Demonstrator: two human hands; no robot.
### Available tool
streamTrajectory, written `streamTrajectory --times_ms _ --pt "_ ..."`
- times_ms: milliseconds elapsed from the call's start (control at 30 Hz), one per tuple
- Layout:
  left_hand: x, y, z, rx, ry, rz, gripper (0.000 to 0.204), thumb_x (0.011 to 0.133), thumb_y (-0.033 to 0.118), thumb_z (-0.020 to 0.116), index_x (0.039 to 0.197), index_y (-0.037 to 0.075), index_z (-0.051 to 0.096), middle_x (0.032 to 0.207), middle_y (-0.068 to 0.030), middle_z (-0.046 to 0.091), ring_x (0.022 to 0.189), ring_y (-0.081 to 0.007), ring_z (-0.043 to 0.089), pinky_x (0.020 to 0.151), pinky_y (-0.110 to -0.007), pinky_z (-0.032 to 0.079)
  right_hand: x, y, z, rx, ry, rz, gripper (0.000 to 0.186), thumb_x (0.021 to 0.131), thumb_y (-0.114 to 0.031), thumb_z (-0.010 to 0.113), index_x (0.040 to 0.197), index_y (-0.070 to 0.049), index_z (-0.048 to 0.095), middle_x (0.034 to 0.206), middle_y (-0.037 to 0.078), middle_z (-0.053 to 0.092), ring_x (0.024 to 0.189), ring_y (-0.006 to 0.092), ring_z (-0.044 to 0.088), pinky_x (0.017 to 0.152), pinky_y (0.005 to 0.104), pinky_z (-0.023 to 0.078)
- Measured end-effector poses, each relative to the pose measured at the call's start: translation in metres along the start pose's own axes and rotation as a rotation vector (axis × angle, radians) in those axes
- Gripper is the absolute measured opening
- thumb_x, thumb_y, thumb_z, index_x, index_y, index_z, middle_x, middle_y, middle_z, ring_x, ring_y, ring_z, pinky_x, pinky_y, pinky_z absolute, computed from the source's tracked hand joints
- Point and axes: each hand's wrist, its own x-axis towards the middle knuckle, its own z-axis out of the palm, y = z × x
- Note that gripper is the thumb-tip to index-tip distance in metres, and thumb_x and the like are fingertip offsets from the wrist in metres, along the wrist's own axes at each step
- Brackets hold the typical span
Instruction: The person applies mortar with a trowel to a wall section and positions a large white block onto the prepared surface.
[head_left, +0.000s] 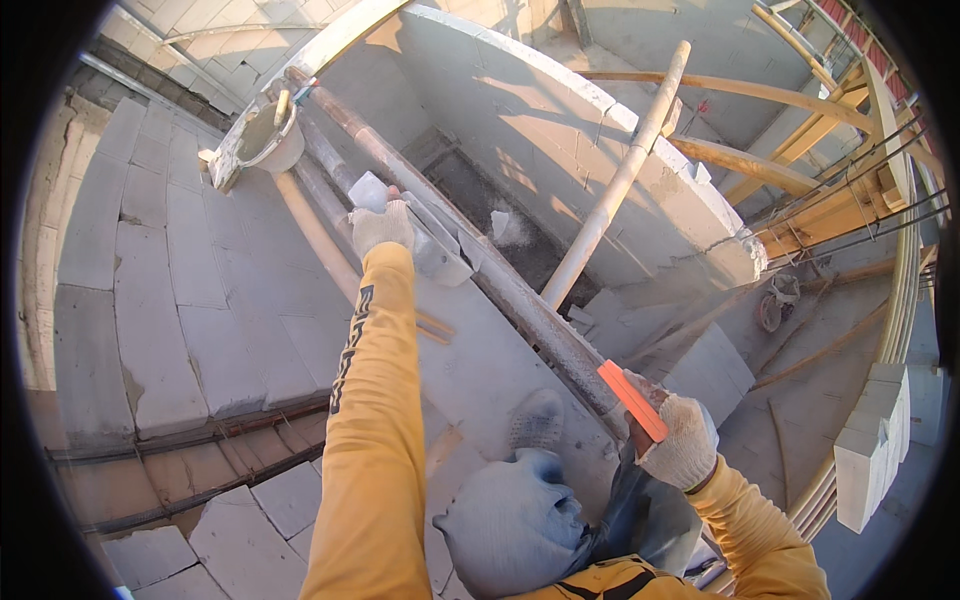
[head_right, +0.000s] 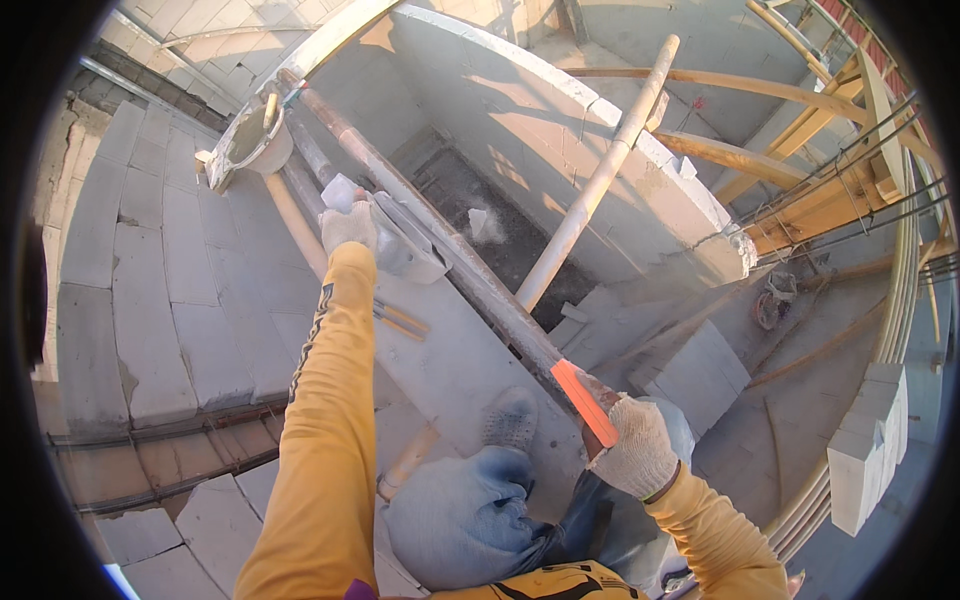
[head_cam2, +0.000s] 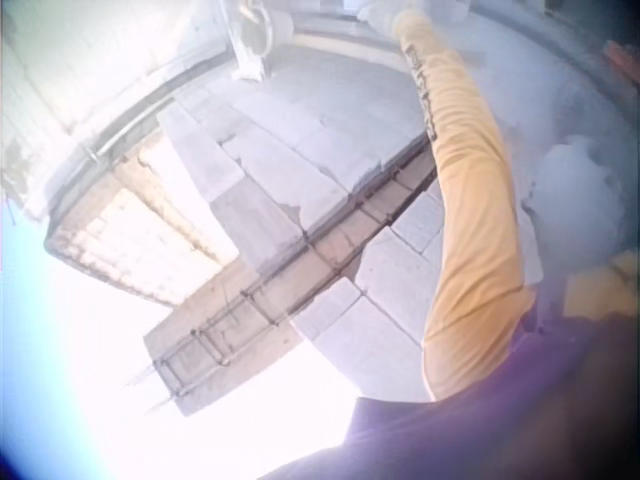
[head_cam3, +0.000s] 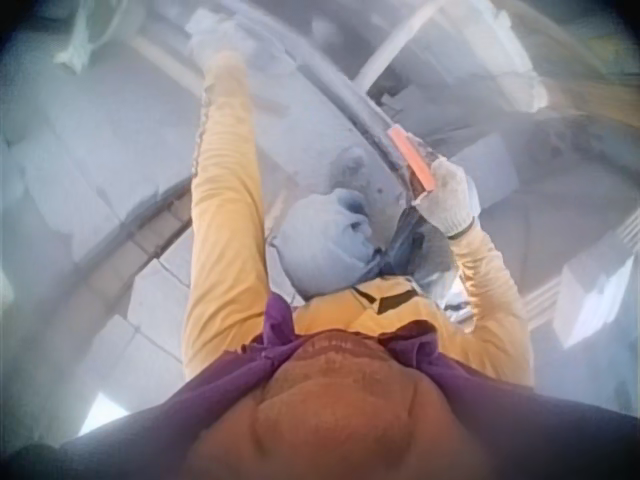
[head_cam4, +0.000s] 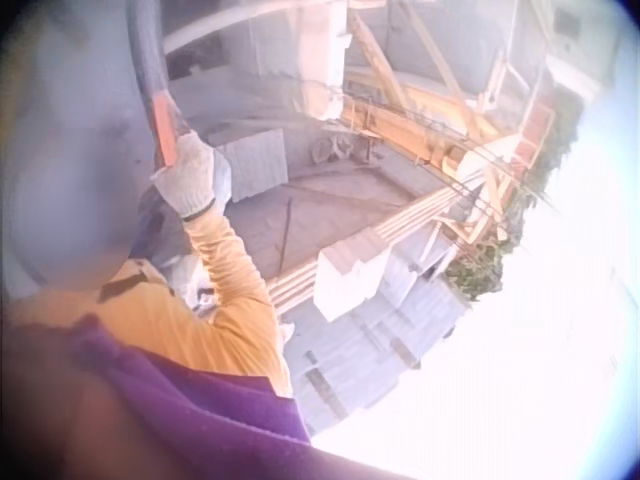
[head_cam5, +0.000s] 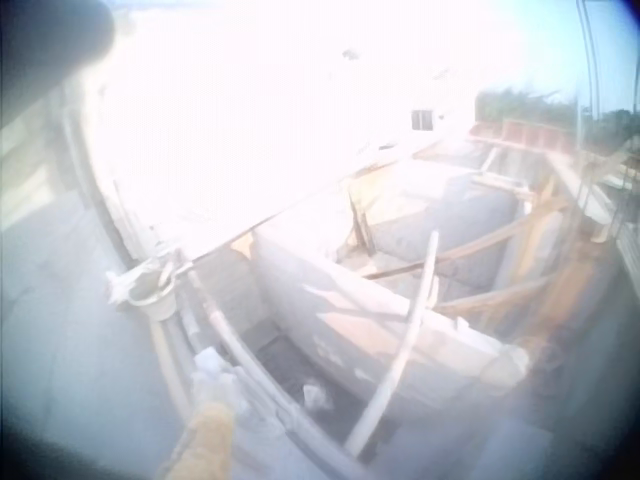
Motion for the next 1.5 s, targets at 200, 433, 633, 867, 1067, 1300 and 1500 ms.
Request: streamTrajectory --times_ms 200,433,633,867,1067,1300,1500 --pt "0.006 -0.007 0.002 -0.071 -0.014 -0.054 0.073 0.091 0.051 0.058 0.125 -0.013 0.05 0.119 -0.0314 0.061 0.113 -0.0419 0.06 0.096 -0.043 0.047 0.079 0.035 -0.002 -0.415 0.049 0.176 0.056 0.075 -0.008 0.067 0.129 -0.002 0.055 0.077 0.018 0.066 0.073 0.0359 0.067 0.064 0.044 0.054" --pt "0.001 0.006 0.008 -0.031 0.011 -0.005 0.065 0.093 0.048 0.057 0.117 -0.012 0.053 0.116 -0.0306 0.062 0.109 -0.0415 0.062 0.094 -0.043 0.047 0.154 -0.026 0.114 -0.699 0.052 -0.419 0.048 0.089 -0.014 0.054 0.136 -0.005 0.053 0.084 0.009 0.066 0.076 0.0251 0.067 0.061 0.0389 0.052" --pt "0.001 -0.004 0.001 -0.072 0.017 -0.061 0.063 0.096 0.045 0.054 0.115 -0.014 0.05 0.112 -0.0319 0.063 0.107 -0.0418 0.062 0.09 -0.043 0.049 0.16 -0.011 0.084 -0.443 0.055 -0.066 0.04 0.089 -0.012 0.054 0.128 -0.001 0.057 0.092 0.013 0.068 0.081 0.0281 0.069 0.065 0.0412 0.054" --pt "-0.003 0.002 0.005 -0.093 0.019 -0.047 0.066 0.093 0.049 0.058 0.114 -0.013 0.049 0.111 -0.0307 0.063 0.105 -0.0406 0.063 0.089 -0.042 0.049 0.14 -0.019 0.127 -0.531 0.03 -0.165 0.037 0.091 -0.015 0.053 0.125 0.001 0.057 0.084 0.014 0.067 0.076 0.0299 0.068 0.066 0.0451 0.054" --pt "-0.01 0.004 -0.013 -0.061 0.014 -0.092 0.073 0.089 0.052 0.064 0.116 -0.013 0.049 0.112 -0.0278 0.064 0.104 -0.0389 0.064 0.09 -0.041 0.048 0.135 -0.027 0.089 -0.083 -0.015 0.007 0.036 0.088 -0.026 0.066 0.108 0.002 0.06 0.076 0.017 0.065 0.072 0.0318 0.067 0.063 0.0427 0.054" --pt "-0.001 0.005 0.004 -0.16 0.004 -0.09 0.07 0.09 0.049 0.064 0.117 -0.014 0.048 0.113 -0.028 0.063 0.105 -0.0384 0.063 0.091 -0.04 0.047 0.093 -0.024 0.082 0.151 0.209 -0.06 0.032 0.088 -0.028 0.067 0.103 0.001 0.061 0.065 0.014 0.058 0.054 0.0337 0.059 0.051 0.0412 0.047" --pt "0.007 -0.005 0.007 -0.135 0.01 -0.031 0.074 0.089 0.051 0.063 0.119 -0.015 0.048 0.117 -0.0295 0.061 0.107 -0.0399 0.062 0.093 -0.041 0.047 0.09 -0.037 0.089 0.175 0.065 -0.035 0.04 0.09 -0.03 0.063 0.113 0.003 0.062 0.071 0.017 0.062 0.065 0.0342 0.064 0.06 0.042 0.052"
